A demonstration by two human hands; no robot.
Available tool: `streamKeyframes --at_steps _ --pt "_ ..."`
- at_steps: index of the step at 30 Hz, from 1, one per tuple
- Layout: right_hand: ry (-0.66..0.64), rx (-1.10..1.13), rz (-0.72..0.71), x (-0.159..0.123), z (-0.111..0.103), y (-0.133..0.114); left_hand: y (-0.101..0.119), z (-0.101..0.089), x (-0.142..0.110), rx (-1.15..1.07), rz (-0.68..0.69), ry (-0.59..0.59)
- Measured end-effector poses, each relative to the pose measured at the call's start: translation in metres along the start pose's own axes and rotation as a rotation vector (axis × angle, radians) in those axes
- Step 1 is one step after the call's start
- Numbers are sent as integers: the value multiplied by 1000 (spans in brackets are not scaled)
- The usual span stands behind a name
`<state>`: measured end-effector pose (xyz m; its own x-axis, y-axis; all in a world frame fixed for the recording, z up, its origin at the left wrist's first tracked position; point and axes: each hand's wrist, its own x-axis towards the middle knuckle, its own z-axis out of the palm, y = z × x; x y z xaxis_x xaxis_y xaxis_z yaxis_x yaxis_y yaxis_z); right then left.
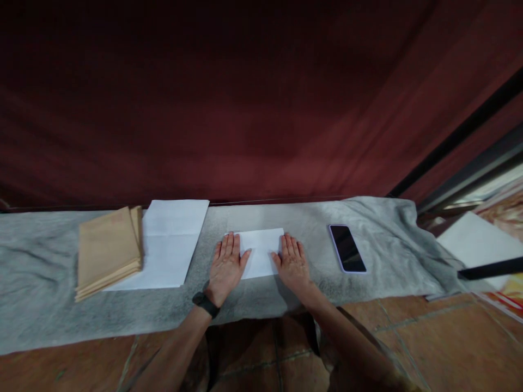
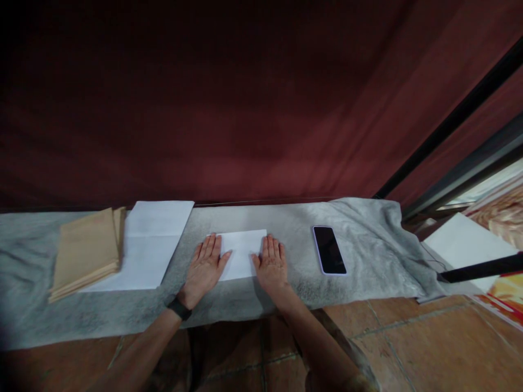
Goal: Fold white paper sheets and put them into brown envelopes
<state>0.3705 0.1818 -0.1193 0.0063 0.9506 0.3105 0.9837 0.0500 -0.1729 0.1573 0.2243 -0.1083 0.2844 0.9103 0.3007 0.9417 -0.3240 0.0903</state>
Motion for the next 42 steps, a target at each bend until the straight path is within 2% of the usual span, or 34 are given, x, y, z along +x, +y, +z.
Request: streamKeyframes --at_steps 8,13,17,24,30,35,42 --pt "-32 16 -4 -7 -17 4 1 -2 2 28 14 -17" --pt "-83 73 104 -1 -35 12 1 -4 2 21 19 -29" --pt "-100 73 122 0 -38 14 1 -5 3 44 20 -41" --pt "-75 71 105 -2 -35 16 2 -8 3 23 -3 -57" --pt "25 293 -36 14 -24 3 29 -13 8 -56 65 -36" --pt "-41 309 -83 25 -6 -21 50 -4 7 -83 110 -112" --pt "-116 235 -123 34 4 -38 38 6 12 -113 106 -109"
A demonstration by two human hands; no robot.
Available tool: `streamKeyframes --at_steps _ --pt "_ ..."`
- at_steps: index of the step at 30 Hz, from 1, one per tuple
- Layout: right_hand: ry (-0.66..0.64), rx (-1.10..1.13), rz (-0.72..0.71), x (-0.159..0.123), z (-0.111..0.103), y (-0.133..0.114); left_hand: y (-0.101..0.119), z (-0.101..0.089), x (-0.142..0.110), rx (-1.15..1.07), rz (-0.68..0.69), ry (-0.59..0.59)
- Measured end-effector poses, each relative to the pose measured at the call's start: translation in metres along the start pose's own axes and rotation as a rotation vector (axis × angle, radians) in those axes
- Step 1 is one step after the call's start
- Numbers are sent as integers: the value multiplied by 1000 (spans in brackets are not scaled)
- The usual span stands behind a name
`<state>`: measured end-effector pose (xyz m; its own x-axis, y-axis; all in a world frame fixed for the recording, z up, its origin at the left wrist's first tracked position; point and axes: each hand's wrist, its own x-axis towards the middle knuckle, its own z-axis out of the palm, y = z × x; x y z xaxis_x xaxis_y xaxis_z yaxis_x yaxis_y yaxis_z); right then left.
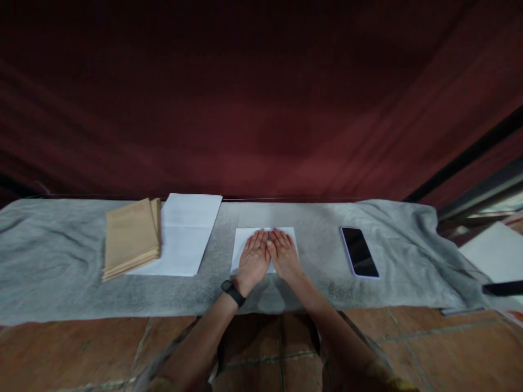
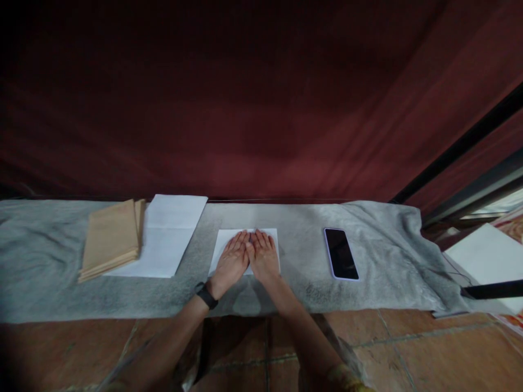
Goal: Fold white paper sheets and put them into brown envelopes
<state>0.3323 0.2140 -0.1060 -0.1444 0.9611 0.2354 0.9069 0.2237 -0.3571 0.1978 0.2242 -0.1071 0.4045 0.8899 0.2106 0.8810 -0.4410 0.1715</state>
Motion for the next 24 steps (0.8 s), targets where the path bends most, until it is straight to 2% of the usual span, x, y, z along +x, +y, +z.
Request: streamKeyframes --at_steps 6,12,18,24 --pt "-35 -94 45 2 5 -9 -4 1 5 25 -48 -14" --pt "-12 -163 98 3 5 -12 -3 1 4 35 -84 -31" --pt "45 -203 105 0 10 -5 -11 -4 -1 68 -110 -4" --pt "119 -236 97 -5 15 6 -21 -12 -5 109 -180 -54"
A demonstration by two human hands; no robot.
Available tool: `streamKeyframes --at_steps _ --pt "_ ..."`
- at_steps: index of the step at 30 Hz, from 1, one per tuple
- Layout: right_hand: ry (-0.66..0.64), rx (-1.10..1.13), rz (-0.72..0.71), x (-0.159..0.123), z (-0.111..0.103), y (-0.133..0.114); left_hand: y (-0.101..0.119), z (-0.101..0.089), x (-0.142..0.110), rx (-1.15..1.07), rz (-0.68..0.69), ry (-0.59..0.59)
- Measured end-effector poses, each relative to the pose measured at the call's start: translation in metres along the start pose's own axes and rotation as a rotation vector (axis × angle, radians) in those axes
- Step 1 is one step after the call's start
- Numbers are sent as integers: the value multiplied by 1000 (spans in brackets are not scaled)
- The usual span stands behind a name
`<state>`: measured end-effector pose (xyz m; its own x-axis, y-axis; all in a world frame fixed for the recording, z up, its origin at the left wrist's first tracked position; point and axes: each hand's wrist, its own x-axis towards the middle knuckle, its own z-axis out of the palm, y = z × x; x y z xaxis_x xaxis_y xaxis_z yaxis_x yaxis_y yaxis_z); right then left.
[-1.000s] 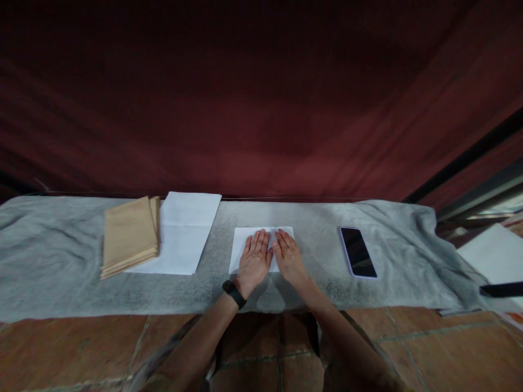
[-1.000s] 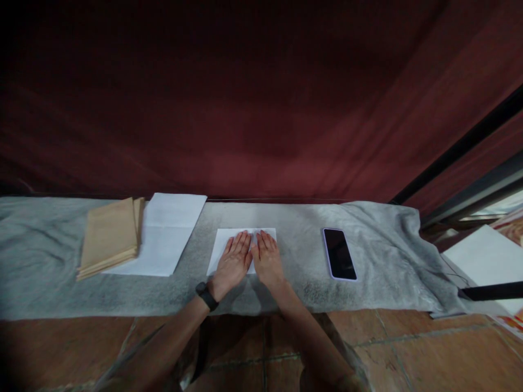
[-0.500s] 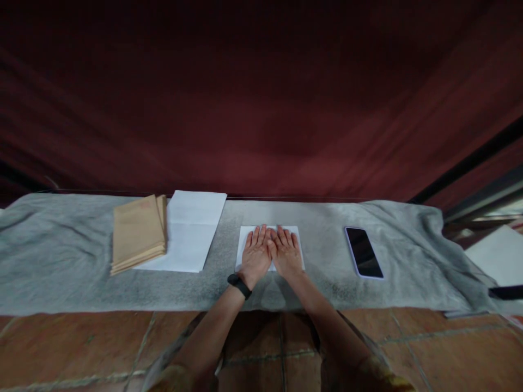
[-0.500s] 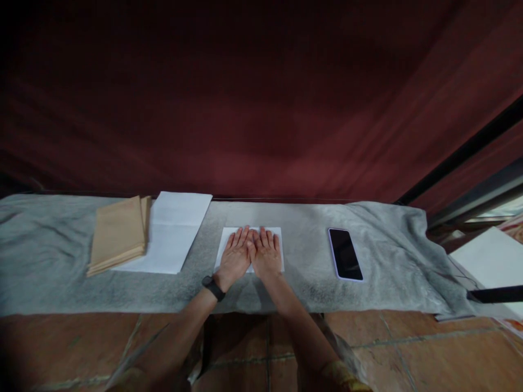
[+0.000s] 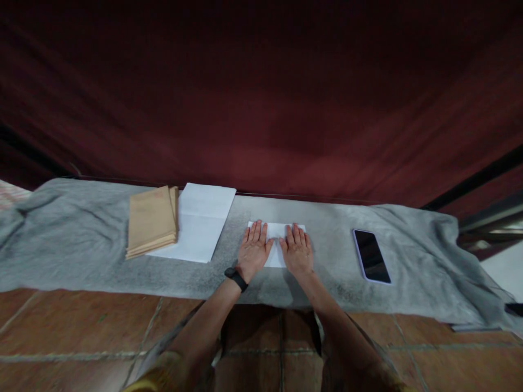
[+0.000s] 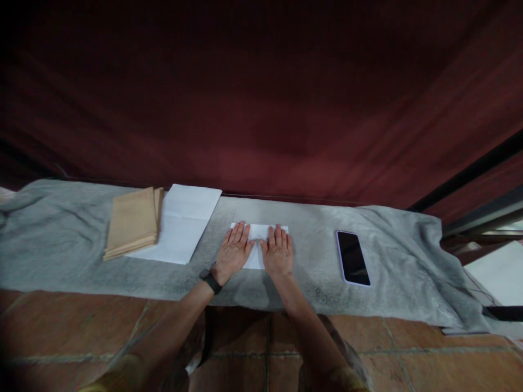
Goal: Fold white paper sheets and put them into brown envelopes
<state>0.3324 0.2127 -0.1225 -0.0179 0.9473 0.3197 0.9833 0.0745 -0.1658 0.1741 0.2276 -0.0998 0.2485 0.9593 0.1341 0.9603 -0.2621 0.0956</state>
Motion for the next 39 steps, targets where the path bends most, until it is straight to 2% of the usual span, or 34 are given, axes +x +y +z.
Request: streamKeyframes --at_steps 9,16,18,22,25,29,31,39 --pt "32 -51 -24 -10 -1 23 -16 2 -12 35 -60 34" --pt "16 -43 -5 -18 -4 34 -25 -8 -24 51 -54 31" --pt "7 -45 1 -18 -5 34 -21 -12 -28 22 11 47" --pt "3 -26 -8 -15 -10 35 -5 -15 -43 -107 299 25" --pt "-37 42 -83 -10 -16 32 5 -14 -53 -179 466 -10" --pt "-175 178 -294 -4 -17 19 8 -11 -59 -214 517 -20" --pt "-220 208 -355 -2 -15 13 9 -9 -60 -226 536 -27" --pt "-238 174 -299 4 -10 7 21 -16 -70 -248 577 -46"
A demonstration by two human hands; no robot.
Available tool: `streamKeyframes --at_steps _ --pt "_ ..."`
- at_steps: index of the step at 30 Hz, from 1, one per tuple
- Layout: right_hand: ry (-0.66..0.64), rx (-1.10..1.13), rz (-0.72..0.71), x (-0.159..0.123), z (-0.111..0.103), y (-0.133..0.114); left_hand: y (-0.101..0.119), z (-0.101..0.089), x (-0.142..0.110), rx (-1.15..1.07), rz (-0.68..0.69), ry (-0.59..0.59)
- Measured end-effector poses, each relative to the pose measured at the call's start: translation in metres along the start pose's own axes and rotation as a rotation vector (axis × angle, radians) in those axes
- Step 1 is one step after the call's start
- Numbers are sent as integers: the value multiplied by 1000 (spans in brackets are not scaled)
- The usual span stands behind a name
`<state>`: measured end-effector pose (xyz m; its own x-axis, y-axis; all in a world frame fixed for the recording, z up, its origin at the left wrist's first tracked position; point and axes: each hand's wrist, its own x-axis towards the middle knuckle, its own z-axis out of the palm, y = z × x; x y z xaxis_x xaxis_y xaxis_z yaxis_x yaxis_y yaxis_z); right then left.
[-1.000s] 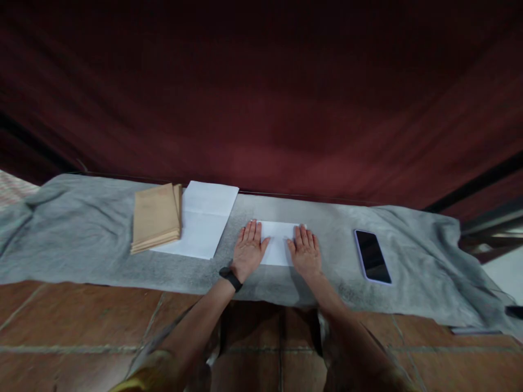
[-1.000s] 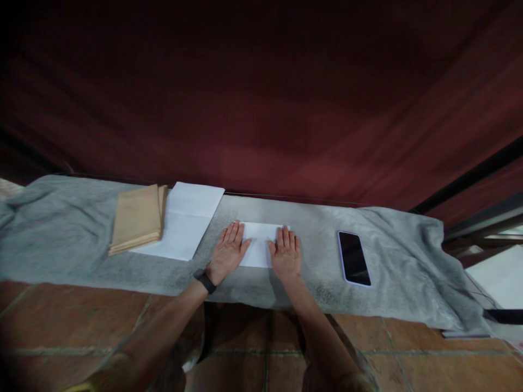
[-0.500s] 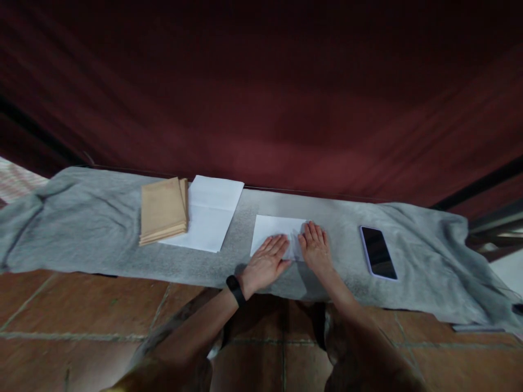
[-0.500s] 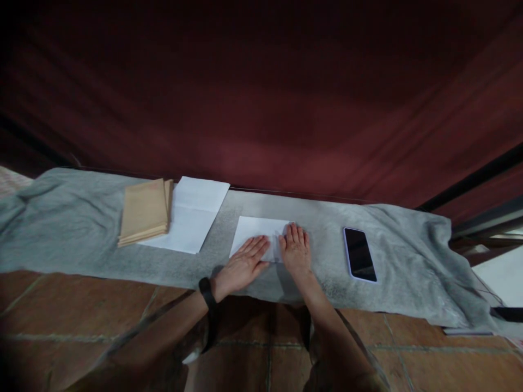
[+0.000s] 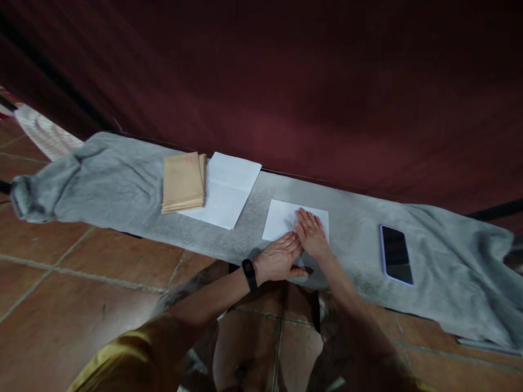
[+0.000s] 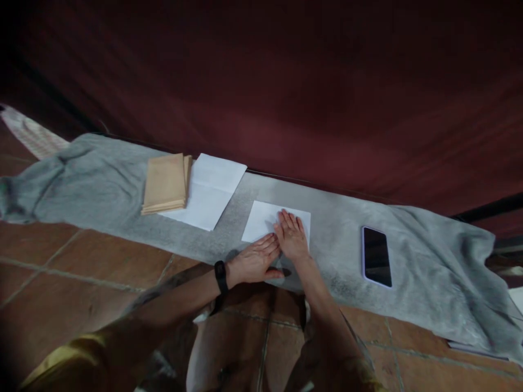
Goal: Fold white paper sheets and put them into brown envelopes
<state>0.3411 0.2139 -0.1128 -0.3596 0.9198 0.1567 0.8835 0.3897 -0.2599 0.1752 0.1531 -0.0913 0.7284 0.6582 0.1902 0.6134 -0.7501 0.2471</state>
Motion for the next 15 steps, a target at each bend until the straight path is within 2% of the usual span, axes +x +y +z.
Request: streamKeyframes --at_steps 10,15 --pt "3 -56 -9 -4 2 9 16 -4 -4 120 20 -39" --pt "13 -82 -39 -3 4 11 16 -15 2 52 42 -3"
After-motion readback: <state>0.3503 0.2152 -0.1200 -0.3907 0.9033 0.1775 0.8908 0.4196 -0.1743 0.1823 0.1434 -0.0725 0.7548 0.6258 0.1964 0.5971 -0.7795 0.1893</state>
